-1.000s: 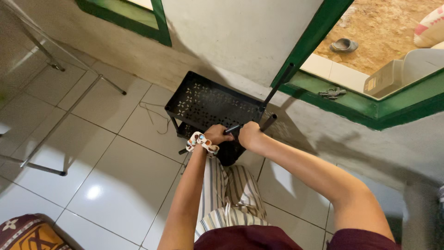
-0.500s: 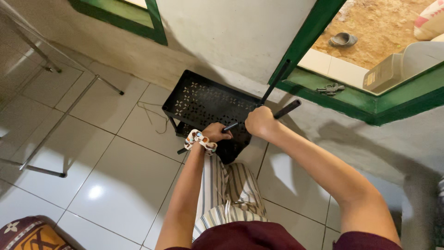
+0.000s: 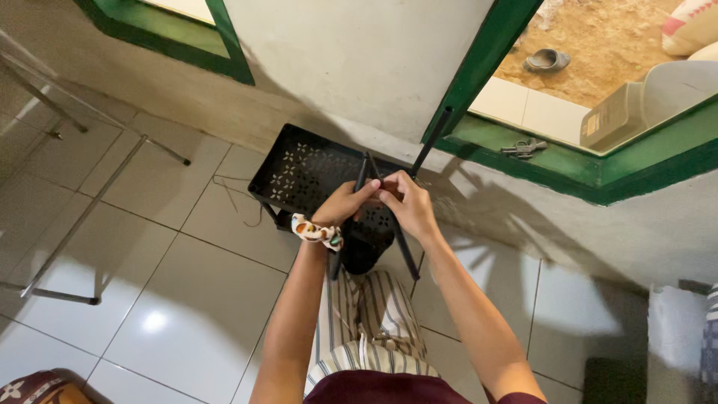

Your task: The person assembles a small black plastic stool by inserting metal legs into the seat base. They handle the seat, legs, and a small box, then secure the legs into place.

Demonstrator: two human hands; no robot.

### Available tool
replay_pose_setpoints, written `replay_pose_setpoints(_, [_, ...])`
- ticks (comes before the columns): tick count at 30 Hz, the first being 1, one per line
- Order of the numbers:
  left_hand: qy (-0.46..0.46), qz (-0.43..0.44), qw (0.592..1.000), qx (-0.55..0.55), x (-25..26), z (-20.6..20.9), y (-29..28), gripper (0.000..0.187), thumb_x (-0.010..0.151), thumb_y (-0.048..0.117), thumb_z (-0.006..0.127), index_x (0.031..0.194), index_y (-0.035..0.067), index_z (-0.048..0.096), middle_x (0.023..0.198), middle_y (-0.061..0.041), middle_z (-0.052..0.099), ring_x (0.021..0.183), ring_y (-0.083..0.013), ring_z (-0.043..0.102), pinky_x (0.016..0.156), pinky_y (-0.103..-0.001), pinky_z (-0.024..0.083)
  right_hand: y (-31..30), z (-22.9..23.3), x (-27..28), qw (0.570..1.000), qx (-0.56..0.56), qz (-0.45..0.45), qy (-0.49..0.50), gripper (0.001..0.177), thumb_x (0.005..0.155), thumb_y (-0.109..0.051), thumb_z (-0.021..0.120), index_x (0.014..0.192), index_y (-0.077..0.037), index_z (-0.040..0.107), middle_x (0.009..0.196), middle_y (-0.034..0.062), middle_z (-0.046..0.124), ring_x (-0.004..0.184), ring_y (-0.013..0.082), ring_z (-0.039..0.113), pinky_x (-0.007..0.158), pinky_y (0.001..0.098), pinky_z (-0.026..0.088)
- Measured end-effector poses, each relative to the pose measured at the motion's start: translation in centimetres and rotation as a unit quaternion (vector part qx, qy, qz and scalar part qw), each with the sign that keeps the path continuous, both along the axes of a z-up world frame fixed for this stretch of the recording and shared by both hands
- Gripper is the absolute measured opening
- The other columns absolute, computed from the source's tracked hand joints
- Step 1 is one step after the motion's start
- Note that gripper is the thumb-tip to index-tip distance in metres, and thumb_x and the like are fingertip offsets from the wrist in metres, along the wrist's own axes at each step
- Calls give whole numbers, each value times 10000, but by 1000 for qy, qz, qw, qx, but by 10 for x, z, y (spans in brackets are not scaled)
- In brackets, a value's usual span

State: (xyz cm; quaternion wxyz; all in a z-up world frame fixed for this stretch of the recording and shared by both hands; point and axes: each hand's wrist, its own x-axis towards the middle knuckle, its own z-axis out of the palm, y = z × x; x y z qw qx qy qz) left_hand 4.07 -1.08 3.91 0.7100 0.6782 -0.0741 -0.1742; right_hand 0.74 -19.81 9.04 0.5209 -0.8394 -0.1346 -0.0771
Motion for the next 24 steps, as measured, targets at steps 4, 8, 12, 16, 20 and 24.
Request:
replay_pose_setpoints(4, [-16,88,992,93,28,1,-25,549,1020,481,641,941,-55,734,744,-147,706,572,-183,621,465,-274,444,5,9,17,995,-80,8,-57,256,907,-98,716,1135,-39,616,1028,115,737,871,246,745,753,332,558])
replay_pose_setpoints(8, [-50,173,979,91,47,11,-11,481,941,475,619,902,15,757,726,-47,760,592,-168,731,495,-321,505,-15,27,42,925,-336,-4,-177,214,869,-133,752,1071,-78,710,1047,148,699,1033,347,613,891,407,512])
replay_pose_setpoints(12, [-70,161,937,301,81,31,-12,481,997,487,592,926,41,759,710,-124,763,682,-281,748,664,-390,556,-17,17,86,703,-665,116,-226,228,850,-210,698,990,-35,738,1074,128,704,1200,335,555,1095,460,404])
replay_pose_setpoints(16, [-19,122,911,393,99,21,-41,436,936,464,658,1196,119,711,905,-212,744,855,-395,715,756,-498,557,-15,-26,126,575,-790,173,-128,379,825,-288,640,1071,-26,762,1069,189,701,1106,377,597,1040,553,398])
replay_pose_setpoints(20, [-66,67,905,415,105,-9,-49,552,898,376,656,1419,207,585,1025,-228,739,968,-424,692,829,-542,548,-27,-72,153,566,-790,136,-190,323,813,-271,643,988,-50,801,1023,215,723,963,409,660,742,554,532])
replay_pose_setpoints(24, [-18,21,895,445,131,-36,-61,617,910,358,654,1497,262,492,1050,-242,721,966,-431,699,839,-533,560,-33,-108,184,598,-770,174,-140,253,827,-227,661,943,-68,822,912,154,747,895,374,674,600,513,534])
